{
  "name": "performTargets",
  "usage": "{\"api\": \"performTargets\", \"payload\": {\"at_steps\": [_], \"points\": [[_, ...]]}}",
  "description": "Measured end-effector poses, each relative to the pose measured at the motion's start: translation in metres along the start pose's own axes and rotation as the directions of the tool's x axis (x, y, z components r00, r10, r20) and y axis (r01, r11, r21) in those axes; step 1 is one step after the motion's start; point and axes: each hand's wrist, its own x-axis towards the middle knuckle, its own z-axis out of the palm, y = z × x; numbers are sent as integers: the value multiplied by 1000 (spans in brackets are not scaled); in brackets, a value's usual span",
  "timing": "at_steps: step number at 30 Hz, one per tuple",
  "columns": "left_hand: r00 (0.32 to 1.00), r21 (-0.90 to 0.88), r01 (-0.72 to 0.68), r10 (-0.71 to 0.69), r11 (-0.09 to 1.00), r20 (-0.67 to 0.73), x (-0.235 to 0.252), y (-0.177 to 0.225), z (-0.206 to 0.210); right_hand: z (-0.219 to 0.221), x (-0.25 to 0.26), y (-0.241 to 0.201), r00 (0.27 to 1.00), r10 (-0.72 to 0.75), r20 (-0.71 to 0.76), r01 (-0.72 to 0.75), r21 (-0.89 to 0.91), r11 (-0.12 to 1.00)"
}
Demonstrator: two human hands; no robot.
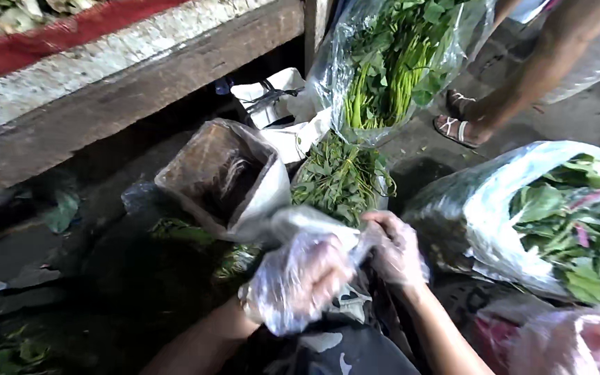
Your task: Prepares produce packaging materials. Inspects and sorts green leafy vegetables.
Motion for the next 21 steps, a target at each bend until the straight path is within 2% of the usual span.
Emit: {"api": "performTargets", "payload": {"at_steps": [2,5,7,8,9,10,11,13,14,15,16,17,19,21], "points": [[994,-195,-86,97,977,47,-6,8,28,-28,-37,6,999,-25,-20,26,68,997],[986,-493,-92,148,865,76,-6,14,59,-54,-80,8,999,-20,-36,19,-25,1000],[997,-703,-1,57,711,56,-3,16,72,-74,-92,15,998,-66,20,66,-21,998],[999,-753,42,-9,657,48,-2,18,78,-84,-93,18,994,-81,73,78,38,996],[996,-779,89,-77,620,53,-1,20,84,-90,-93,21,991,-85,107,70,137,988],[986,-798,150,-145,584,80,-1,22,89,-90,-93,25,989,-92,112,53,313,948],[971,-820,213,-207,531,118,0,25,92,-84,-93,29,989,-108,99,38,538,842],[929,-808,327,-325,491,179,8,35,92,-64,-88,28,992,-116,54,9,877,480],[907,-782,373,-373,500,194,13,40,91,-54,-86,24,991,-125,52,-13,954,298],[897,-751,399,-396,526,198,16,43,90,-47,-83,20,991,-126,50,-29,986,162],[899,-726,399,-396,561,188,20,45,90,-42,-79,15,994,-96,47,-37,994,103],[903,-706,393,-391,589,177,24,45,90,-41,-76,9,998,-36,50,-44,989,144],[919,-665,373,-356,647,170,31,39,89,-45,-70,3,995,77,61,-85,926,367],[926,-620,378,-286,687,247,37,29,86,-51,-65,3,990,122,76,-128,852,508]]}}
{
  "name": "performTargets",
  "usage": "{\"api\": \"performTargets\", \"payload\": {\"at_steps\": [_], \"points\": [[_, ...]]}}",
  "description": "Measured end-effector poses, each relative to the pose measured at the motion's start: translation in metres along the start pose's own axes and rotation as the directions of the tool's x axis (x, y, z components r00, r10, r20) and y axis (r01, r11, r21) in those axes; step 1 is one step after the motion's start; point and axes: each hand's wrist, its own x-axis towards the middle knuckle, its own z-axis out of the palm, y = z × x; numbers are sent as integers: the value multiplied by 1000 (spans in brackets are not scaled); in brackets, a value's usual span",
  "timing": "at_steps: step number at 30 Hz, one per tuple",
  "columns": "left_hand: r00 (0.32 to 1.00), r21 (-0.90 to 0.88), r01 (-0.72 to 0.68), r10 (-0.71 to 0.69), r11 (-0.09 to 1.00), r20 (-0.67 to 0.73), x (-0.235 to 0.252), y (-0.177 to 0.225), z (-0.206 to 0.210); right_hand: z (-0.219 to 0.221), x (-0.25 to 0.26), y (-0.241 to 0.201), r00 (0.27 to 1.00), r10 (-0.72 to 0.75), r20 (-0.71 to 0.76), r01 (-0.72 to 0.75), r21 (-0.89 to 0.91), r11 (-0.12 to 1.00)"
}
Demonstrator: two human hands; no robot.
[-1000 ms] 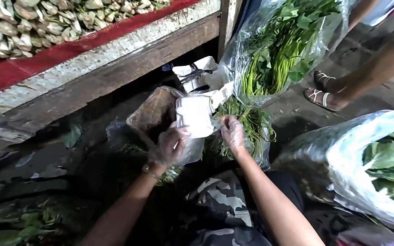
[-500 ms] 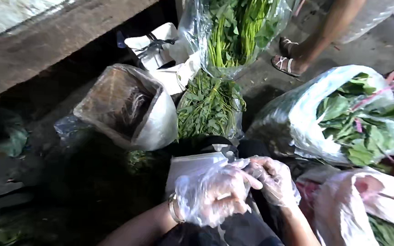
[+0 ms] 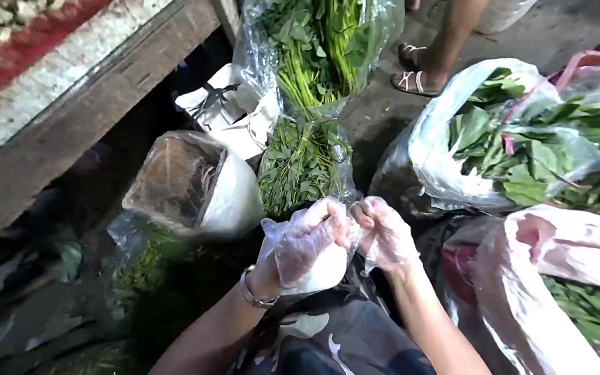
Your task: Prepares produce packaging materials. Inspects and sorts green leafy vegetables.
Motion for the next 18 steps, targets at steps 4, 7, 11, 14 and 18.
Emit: {"api": "performTargets", "payload": {"at_steps": [4,7,11,14,18], "points": [[993,199,25,-48,980,112,7,-2,1,5,-5,-13,997,35,-73,-47,-175,983],[997,231,78,-78,970,-10,4,-11,17,1,-13,-11,995,-78,-62,50,-360,932],[969,111,204,-184,973,-164,1,-13,34,2,-23,-2,954,-275,-122,190,-463,866],[892,51,397,-372,916,-257,0,-2,40,7,-31,-5,942,-324,-89,210,-596,775],[892,55,419,-399,906,-212,-3,3,40,9,-38,-11,925,-376,56,293,-736,610]]}}
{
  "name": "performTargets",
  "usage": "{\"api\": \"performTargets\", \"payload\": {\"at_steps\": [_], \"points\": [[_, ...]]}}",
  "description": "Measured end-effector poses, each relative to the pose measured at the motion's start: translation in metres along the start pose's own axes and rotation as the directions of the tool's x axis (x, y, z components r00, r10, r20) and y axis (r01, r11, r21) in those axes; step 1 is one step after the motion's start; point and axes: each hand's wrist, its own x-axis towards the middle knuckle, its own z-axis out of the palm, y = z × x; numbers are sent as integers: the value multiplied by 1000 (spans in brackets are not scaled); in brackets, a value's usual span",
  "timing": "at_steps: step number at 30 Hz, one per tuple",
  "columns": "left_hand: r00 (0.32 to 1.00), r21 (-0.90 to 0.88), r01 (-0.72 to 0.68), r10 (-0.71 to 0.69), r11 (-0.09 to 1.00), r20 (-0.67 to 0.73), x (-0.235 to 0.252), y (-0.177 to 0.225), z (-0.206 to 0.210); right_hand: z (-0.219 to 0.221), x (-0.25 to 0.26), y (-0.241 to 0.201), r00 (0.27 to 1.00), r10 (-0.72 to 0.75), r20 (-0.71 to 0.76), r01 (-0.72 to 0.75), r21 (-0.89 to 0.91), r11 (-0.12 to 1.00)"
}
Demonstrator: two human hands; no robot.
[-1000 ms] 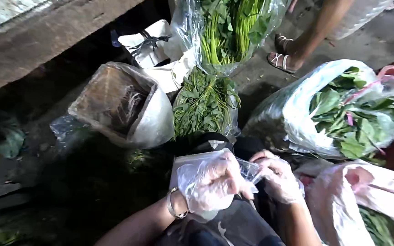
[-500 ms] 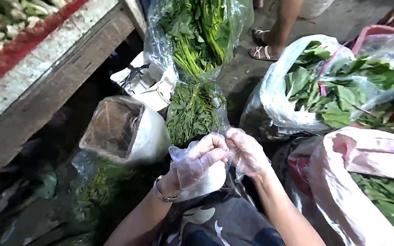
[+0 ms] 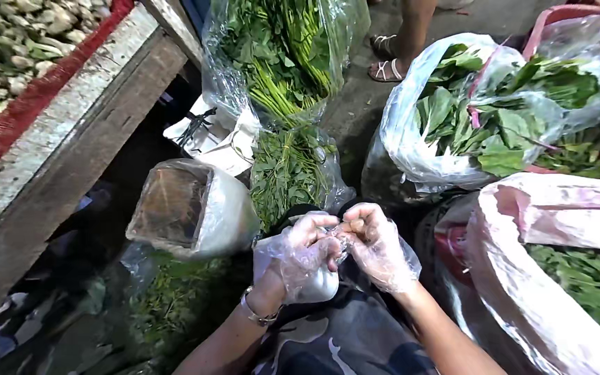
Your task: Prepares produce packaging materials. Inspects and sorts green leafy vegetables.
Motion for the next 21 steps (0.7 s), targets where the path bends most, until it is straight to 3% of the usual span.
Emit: {"api": "performTargets", "payload": {"at_steps": [3,6,11,17,21], "points": [[997,12,-79,79,997,22,2,1,3,-7,0,-5,998,-56,33,58,-74,996],[966,44,-258,258,965,5,5,-6,18,-20,-5,3,981,-192,5,192,16,981],[827,108,-563,559,820,65,16,-29,50,-53,-27,5,951,-308,15,304,120,945],[656,117,-749,704,652,271,13,-31,74,-71,-64,-3,917,-384,-108,363,-175,915],[620,235,-783,697,575,360,-1,-40,68,-69,-80,-3,926,-371,-66,342,-262,902]]}}
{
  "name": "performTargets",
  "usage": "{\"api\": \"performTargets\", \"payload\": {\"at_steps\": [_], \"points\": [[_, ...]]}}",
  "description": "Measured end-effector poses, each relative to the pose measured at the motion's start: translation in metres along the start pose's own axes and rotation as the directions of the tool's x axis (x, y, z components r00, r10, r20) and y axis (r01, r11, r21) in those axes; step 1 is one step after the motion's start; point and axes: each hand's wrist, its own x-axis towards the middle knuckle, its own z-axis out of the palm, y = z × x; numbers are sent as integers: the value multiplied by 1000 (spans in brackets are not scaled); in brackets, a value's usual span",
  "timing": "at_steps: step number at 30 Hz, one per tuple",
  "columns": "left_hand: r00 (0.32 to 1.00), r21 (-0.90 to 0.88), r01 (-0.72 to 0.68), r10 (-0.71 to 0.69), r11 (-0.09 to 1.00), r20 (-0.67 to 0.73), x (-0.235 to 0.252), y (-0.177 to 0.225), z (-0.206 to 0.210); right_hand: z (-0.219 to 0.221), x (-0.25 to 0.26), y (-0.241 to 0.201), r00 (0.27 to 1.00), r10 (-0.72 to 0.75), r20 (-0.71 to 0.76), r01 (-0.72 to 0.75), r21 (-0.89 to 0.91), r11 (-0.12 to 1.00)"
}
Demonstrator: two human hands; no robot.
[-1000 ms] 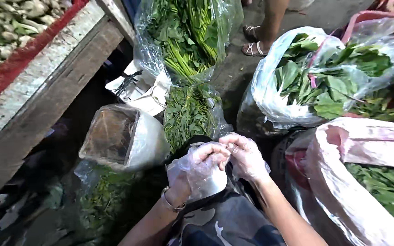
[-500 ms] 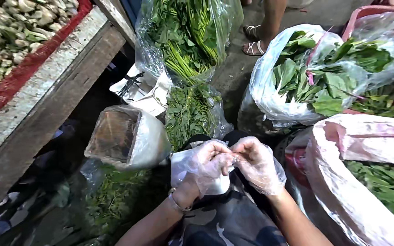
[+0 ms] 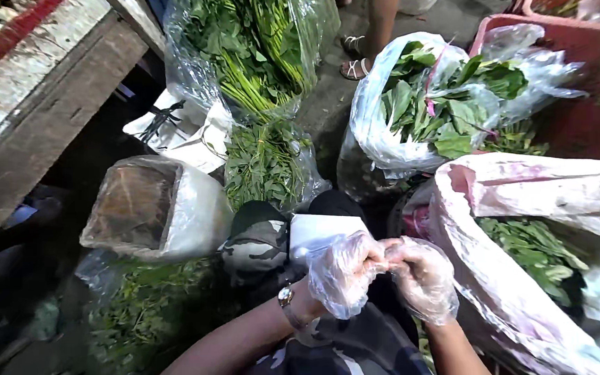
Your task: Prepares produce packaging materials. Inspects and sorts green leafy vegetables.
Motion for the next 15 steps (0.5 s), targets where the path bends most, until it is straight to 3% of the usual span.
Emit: {"api": "performTargets", "payload": {"at_steps": [4,7,11,15], "points": [[998,389,-48,59,920,-17,-22,6,-13,16,9,-5,989,121,85,-125,36,992],[995,516,-70,94,854,-20,-28,13,-22,20,31,-14,923,360,138,-368,41,929],[1000,536,4,-9,844,5,-20,15,-43,15,48,-19,809,508,295,-521,-38,852],[982,243,178,-158,954,-99,-15,3,-47,2,40,-11,818,395,417,-478,112,871]]}}
